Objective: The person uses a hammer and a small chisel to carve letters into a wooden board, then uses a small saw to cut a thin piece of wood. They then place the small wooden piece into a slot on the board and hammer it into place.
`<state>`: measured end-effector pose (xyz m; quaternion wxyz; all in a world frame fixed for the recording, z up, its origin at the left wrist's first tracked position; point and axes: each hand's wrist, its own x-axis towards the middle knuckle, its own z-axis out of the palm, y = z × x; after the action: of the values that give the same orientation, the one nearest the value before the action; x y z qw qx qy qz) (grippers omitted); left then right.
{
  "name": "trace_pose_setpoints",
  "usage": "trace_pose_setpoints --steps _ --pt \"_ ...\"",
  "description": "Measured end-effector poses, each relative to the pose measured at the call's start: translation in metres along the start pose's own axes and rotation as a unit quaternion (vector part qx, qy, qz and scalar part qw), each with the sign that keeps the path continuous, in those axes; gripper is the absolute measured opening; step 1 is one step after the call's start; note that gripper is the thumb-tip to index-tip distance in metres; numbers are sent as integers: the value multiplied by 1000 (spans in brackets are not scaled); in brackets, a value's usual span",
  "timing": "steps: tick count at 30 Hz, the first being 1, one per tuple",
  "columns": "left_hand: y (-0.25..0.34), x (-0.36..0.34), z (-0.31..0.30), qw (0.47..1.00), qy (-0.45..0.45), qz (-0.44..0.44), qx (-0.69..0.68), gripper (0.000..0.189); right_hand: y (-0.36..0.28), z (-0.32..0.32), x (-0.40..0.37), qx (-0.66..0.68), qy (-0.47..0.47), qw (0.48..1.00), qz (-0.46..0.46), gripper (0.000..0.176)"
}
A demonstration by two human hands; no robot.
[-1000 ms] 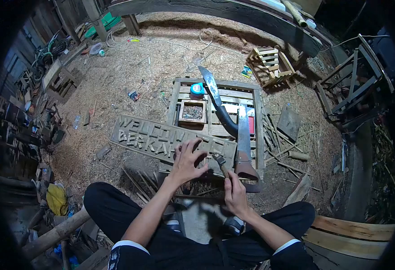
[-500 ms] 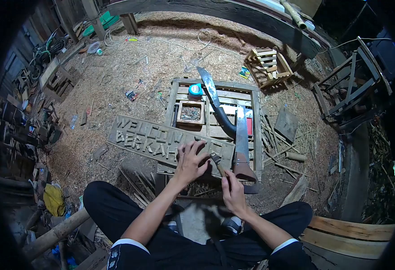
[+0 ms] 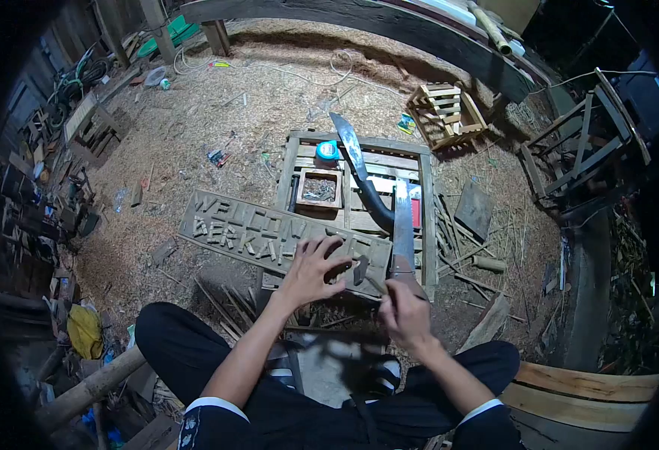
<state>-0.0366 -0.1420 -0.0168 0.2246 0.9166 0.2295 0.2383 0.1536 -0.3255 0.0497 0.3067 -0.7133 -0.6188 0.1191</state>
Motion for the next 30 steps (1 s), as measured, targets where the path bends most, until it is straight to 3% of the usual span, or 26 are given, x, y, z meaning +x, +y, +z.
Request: trace_pose_setpoints --steps 3,10,20,21,23,25,30 --pt "-1 -2 -2 1000 -20 -3 -5 57 3 -30 29 -61 -45 992 -99 27" --pt "-9 -3 -9 995 -97 11 -5 83 43 -9 41 -176 -208 944 -184 30" --pt "-9 0 -9 996 -93 -3 1 82 46 -16 62 -133 -245 935 -216 24" --pt "-8 1 -11 995 -98 -1 5 82 51 -12 65 -128 -241 938 -215 24" --pt "-5 2 -13 995 -100 -10 -15 80 68 0 65 -117 -136 934 -308 24" --pt "-6 2 -11 995 -102 -10 -11 80 67 -4 64 -161 -144 934 -285 24" --pt "-8 3 -9 994 -112 -8 4 81 64 -6 67 -111 -124 947 -273 22"
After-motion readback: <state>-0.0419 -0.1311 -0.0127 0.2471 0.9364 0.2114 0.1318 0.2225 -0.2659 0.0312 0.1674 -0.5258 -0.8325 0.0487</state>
